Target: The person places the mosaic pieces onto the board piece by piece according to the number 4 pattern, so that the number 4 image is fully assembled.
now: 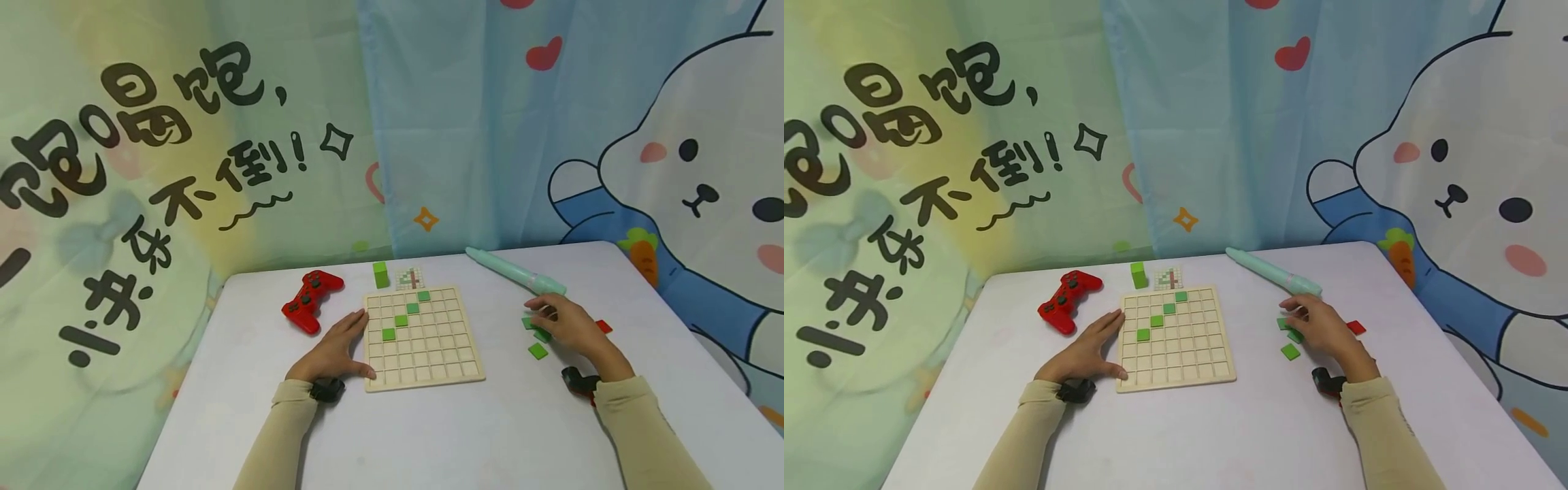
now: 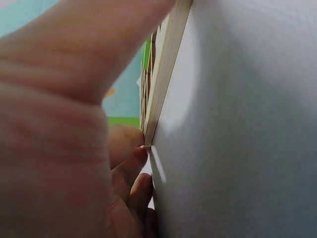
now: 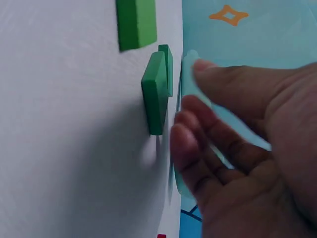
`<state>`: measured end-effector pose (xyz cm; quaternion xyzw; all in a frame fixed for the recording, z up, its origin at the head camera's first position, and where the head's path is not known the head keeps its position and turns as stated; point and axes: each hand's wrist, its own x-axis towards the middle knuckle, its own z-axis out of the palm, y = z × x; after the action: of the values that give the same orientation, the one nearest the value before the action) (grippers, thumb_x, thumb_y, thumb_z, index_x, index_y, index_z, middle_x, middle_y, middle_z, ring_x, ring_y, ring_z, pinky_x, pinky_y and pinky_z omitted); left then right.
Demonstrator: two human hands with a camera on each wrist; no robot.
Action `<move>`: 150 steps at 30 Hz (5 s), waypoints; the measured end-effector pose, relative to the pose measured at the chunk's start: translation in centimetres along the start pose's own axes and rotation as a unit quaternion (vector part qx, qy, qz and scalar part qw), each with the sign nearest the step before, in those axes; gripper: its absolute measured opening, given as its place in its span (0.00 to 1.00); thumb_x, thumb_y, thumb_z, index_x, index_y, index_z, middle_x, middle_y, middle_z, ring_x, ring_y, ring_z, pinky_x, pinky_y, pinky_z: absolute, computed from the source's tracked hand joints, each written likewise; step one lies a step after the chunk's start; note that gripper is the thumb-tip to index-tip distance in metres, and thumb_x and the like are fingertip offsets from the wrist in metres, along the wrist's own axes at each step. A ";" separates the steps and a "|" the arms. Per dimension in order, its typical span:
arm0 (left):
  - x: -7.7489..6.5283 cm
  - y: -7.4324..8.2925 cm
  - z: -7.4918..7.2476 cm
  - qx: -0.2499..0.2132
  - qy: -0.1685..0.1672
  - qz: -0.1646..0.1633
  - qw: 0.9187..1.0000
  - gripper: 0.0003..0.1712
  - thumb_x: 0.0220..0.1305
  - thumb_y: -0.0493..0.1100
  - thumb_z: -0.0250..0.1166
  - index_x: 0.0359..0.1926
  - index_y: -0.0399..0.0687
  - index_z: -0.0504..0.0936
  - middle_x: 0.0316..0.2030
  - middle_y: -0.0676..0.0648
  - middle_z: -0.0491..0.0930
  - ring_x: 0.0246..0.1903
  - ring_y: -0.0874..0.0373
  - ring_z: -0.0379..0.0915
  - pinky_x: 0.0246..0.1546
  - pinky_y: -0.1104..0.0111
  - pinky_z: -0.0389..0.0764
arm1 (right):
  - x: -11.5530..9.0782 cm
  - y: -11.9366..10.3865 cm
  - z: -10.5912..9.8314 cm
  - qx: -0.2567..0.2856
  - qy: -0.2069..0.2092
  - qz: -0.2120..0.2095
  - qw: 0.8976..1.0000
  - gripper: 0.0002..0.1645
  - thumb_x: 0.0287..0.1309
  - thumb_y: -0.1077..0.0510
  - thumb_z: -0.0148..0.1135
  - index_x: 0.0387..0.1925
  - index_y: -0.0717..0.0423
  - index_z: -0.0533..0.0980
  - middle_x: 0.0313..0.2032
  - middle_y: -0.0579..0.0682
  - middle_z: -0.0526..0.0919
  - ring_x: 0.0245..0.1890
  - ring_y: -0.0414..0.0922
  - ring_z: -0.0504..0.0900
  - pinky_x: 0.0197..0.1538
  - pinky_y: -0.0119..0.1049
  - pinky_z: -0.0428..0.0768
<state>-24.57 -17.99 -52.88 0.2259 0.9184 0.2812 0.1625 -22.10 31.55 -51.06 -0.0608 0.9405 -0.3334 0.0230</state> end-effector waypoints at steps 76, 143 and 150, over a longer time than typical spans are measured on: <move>0.3 0.1 -0.4 0.018 -0.005 0.010 1.000 0.73 0.51 0.63 0.84 0.87 0.50 0.49 0.88 0.48 0.44 0.87 0.42 0.39 0.85 0.43 0.54 | 5.1 -19.2 13.3 -0.121 -0.176 -0.244 0.946 0.07 0.71 0.54 0.70 0.43 0.52 0.83 0.42 0.48 0.81 0.39 0.39 0.76 0.47 0.36 0.81; 0.1 0.0 0.0 0.014 -0.001 0.011 1.000 0.74 0.50 0.61 0.85 0.86 0.47 0.49 0.88 0.47 0.44 0.87 0.41 0.39 0.86 0.43 0.51 | -4.5 0.5 -0.9 -0.032 -0.061 -0.083 0.994 0.21 0.66 0.62 0.71 0.59 0.48 0.84 0.47 0.43 0.86 0.45 0.33 0.79 0.51 0.28 0.83; 0.2 0.1 0.1 0.011 0.000 0.012 1.000 0.74 0.50 0.61 0.85 0.86 0.47 0.49 0.88 0.47 0.44 0.87 0.41 0.39 0.85 0.42 0.52 | -4.7 0.8 -0.8 -0.035 -0.064 -0.107 0.992 0.22 0.63 0.62 0.75 0.58 0.49 0.84 0.47 0.43 0.85 0.45 0.32 0.79 0.50 0.28 0.83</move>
<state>-24.70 -17.81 -52.94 0.2389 0.9187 0.2730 0.1564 -17.59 33.25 -50.94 -0.1832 0.9363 -0.2962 0.0448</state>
